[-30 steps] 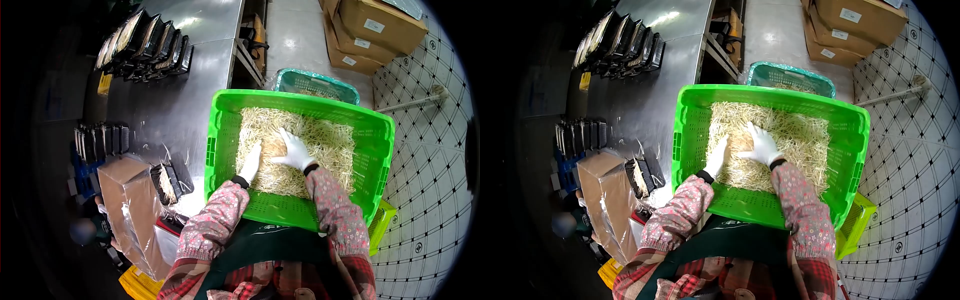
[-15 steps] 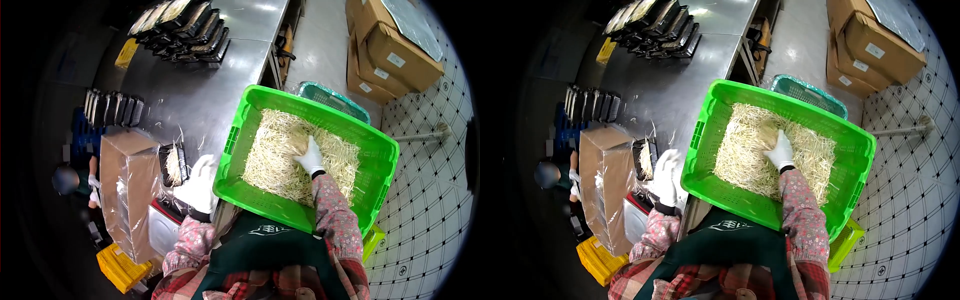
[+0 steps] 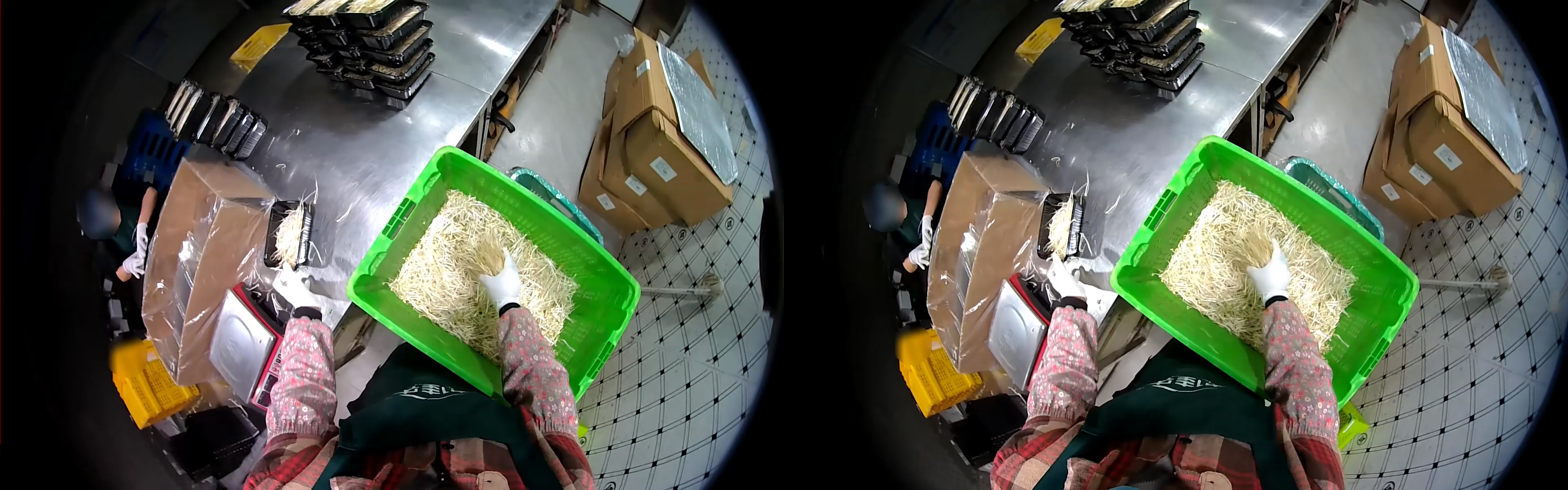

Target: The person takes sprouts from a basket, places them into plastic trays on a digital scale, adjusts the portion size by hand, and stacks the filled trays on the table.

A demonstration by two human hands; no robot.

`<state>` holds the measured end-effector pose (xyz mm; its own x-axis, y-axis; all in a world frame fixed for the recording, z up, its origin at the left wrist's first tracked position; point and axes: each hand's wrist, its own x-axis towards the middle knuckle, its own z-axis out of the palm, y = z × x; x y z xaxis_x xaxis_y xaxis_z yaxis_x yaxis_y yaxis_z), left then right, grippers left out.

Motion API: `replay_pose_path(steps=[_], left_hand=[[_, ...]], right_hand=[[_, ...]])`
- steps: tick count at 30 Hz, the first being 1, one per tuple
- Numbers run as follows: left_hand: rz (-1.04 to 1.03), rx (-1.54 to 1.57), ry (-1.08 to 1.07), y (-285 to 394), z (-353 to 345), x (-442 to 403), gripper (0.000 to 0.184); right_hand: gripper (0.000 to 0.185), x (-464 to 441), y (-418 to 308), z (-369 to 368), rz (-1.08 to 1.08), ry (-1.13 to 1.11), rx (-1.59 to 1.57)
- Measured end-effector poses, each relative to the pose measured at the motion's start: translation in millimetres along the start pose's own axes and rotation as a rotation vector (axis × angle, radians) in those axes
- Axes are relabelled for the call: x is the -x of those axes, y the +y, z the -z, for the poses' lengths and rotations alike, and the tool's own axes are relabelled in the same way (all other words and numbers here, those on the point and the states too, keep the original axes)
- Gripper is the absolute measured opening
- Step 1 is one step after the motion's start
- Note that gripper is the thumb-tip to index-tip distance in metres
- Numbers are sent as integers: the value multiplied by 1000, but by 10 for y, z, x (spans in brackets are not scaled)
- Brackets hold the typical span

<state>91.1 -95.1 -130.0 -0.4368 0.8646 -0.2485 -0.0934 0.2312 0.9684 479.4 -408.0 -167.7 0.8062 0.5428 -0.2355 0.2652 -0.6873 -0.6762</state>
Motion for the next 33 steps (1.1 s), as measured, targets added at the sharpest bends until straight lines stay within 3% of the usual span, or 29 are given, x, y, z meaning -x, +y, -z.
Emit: replay_pose_path(steps=[5, 8, 9, 11, 13, 14, 16, 17, 18, 19, 21, 22, 23, 25, 27, 28, 29, 33], left_hand=[[84, -37, 23, 112, -217, 101, 26], [73, -65, -33, -4, -78, -78, 21], [8, 9, 70, 10, -121, -59, 20], [-145, 136, 261, 41, -207, -16, 18], [-247, 183, 198, -145, -70, -311, 13], [-482, -729, 253, -273, 122, -546, 11], [-485, -313, 370, 16, 97, -216, 14], [-411, -259, 315, 215, 143, -77, 16], [-366, 41, 182, 131, 187, -240, 15], [-276, 74, 113, 537, 233, 24, 11], [-384, 47, 6, 788, 371, 3, 9], [-439, -10, -7, 916, 442, 2, 10], [-495, -72, -18, 1053, 537, -1, 11], [-587, 25, -67, 1277, 754, 37, 30], [-618, -132, -52, 1478, 1070, 48, 34], [-763, -186, 6, 1387, 1197, -91, 38], [-577, -206, -36, 1578, 1379, 24, 40], [-483, 117, -39, 1384, 2039, -219, 46]], right_hand=[[94, 113, 173, 147, -1, -77, -110], [96, 120, 132, 267, 42, -39, -400], [96, 141, 39, 339, 56, -38, -394], [97, 162, -248, 512, 37, -116, -757], [98, 84, -434, 603, 262, -78, -490], [99, 41, -567, 583, 301, -125, -627], [98, 5, -971, 494, 361, -261, -822], [97, 103, -1336, 565, 380, -328, -872], [94, 222, -1758, 623, 432, -368, -835], [87, 261, -2030, 589, 529, -344, -692], [82, 475, -2730, 497, 638, -407, -628], [82, 574, -3084, 437, 720, -454, -469], [85, 668, -3418, 348, 910, -326, -111], [73, 1086, -4172, 97, 1291, -177, 142], [53, 1514, -4752, -333, 1386, -241, 432], [38, 1640, -4896, -690, 1497, -212, 517], [34, 1834, -5061, -926, 1612, -255, 580], [36, 2564, -5432, -1874, 1799, -354, 622]])
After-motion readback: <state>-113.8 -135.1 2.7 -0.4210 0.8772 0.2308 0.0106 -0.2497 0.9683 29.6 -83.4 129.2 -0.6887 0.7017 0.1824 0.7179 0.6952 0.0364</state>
